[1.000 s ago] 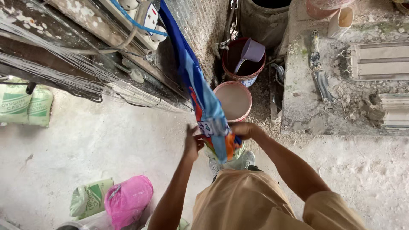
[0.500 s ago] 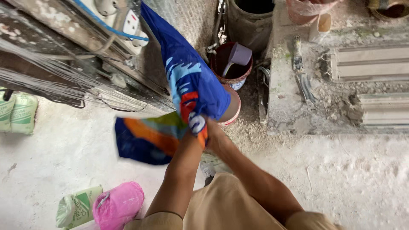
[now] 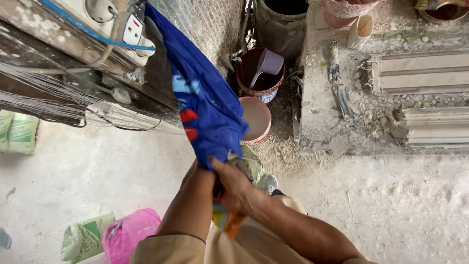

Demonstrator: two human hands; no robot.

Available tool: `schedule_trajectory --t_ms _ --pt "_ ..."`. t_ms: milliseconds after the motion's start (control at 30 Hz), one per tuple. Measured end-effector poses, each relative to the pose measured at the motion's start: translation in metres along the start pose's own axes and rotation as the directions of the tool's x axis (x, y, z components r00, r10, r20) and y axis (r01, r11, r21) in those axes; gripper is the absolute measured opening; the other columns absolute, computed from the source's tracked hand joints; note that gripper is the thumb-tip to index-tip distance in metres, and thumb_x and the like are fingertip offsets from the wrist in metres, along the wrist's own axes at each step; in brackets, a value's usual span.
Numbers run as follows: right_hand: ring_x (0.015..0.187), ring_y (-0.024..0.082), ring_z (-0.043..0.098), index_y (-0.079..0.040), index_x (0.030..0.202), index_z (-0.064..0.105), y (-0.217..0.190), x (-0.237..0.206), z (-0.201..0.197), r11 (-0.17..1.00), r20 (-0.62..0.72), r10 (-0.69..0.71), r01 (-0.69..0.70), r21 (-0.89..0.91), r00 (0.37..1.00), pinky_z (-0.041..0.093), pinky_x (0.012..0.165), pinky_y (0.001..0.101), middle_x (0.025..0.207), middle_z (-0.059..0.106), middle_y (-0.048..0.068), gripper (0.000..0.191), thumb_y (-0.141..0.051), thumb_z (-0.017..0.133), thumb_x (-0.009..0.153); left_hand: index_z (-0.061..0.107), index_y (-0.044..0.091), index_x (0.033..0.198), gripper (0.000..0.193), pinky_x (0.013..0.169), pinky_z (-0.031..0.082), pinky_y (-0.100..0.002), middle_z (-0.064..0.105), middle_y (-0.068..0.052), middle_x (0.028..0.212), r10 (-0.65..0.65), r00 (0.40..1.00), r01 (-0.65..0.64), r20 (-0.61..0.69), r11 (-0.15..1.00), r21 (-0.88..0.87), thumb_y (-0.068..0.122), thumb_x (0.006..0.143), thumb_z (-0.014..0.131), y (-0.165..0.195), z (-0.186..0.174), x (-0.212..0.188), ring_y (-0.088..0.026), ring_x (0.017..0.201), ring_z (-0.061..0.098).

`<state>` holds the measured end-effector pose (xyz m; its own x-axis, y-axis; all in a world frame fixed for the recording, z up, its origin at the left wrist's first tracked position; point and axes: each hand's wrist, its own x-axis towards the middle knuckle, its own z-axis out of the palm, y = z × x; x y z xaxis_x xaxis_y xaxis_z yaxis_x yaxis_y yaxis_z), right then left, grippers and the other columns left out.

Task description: The person uses a trowel to spread plaster over long channel molds on a workbench. They then wash the trowel and a sponge in a bucket of water, mix plaster in a bowl by hand, and scrape residue off the workbench surface with the trowel.

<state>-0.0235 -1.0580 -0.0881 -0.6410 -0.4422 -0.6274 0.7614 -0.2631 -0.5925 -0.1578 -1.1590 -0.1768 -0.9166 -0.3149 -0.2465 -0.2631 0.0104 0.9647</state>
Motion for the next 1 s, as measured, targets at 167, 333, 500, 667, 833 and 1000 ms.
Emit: schedule_trajectory --t_ms 167,333,500,667,833,1000 --pt "0.088 0.03 0.071 -0.001 0.116 0.071 -0.047 0.101 -0.021 0.955 -0.159 0.03 0.018 0.295 0.987 0.06 0.079 0.0473 0.097 0.076 0.011 0.038 -0.022 0.076 0.085 0.051 0.008 0.147 0.058 0.082 0.046 -0.031 0.062 -0.014 0.116 0.205 0.978 -0.181 -0.025 0.911 0.371 0.048 0.106 0.042 0.014 0.032 0.03 -0.02 0.098 0.055" --pt "0.09 0.031 0.07 -0.006 0.106 0.075 -0.107 0.163 -0.042 0.985 -0.167 -0.016 -0.013 -0.174 0.986 0.055 0.078 0.0456 0.103 0.076 0.013 0.046 -0.042 0.073 0.077 0.05 0.008 0.148 0.057 0.084 0.046 -0.032 0.062 -0.014 0.118 0.244 0.97 -0.191 0.019 0.707 0.681 0.046 0.106 0.043 0.032 0.061 0.031 -0.02 0.1 0.055" --pt "0.116 0.035 0.067 -0.005 0.119 0.07 -0.135 0.163 -0.04 0.755 -0.514 -0.389 -0.055 -0.653 0.764 0.054 0.098 0.0423 0.122 0.07 0.02 0.079 -0.05 0.093 0.059 0.048 0.008 0.149 0.056 0.086 0.046 -0.032 0.062 -0.014 0.121 0.165 0.981 -0.175 0.101 0.542 0.822 0.043 0.106 0.043 0.04 0.062 0.019 -0.02 0.103 0.055" --pt "0.112 0.032 0.071 -0.005 0.123 0.071 -0.152 0.163 -0.052 0.838 -0.56 -0.5 0.207 -0.505 0.661 0.056 0.098 0.0407 0.121 0.073 0.018 0.073 -0.046 0.087 0.064 0.047 0.008 0.15 0.055 0.088 0.046 -0.032 0.062 -0.014 0.123 -0.003 0.986 -0.135 0.168 0.584 0.801 0.04 0.106 0.044 0.045 0.033 0.011 -0.021 0.105 0.055" --pt "0.108 0.025 0.071 -0.005 0.136 0.052 -0.118 0.143 -0.05 0.88 -0.245 -0.448 0.472 0.05 0.86 0.054 0.098 0.0371 0.12 0.073 0.012 0.084 -0.054 0.078 0.073 0.046 0.008 0.151 0.054 0.091 0.046 -0.033 0.062 -0.014 0.126 -0.024 0.974 -0.055 0.223 0.938 0.341 0.038 0.106 0.044 0.064 0.007 0.017 -0.021 0.108 0.055" --pt "0.104 0.029 0.065 0.004 0.137 0.049 -0.072 0.129 -0.014 0.802 -0.437 -0.571 0.358 -0.478 0.696 0.054 0.089 0.0439 0.114 0.067 0.018 0.097 -0.041 0.088 0.061 0.044 0.008 0.152 0.054 0.093 0.046 -0.033 0.062 -0.014 0.128 0.211 0.977 -0.21 0.026 0.977 -0.038 0.035 0.106 0.044 0.052 0.02 0.026 -0.022 0.11 0.056"
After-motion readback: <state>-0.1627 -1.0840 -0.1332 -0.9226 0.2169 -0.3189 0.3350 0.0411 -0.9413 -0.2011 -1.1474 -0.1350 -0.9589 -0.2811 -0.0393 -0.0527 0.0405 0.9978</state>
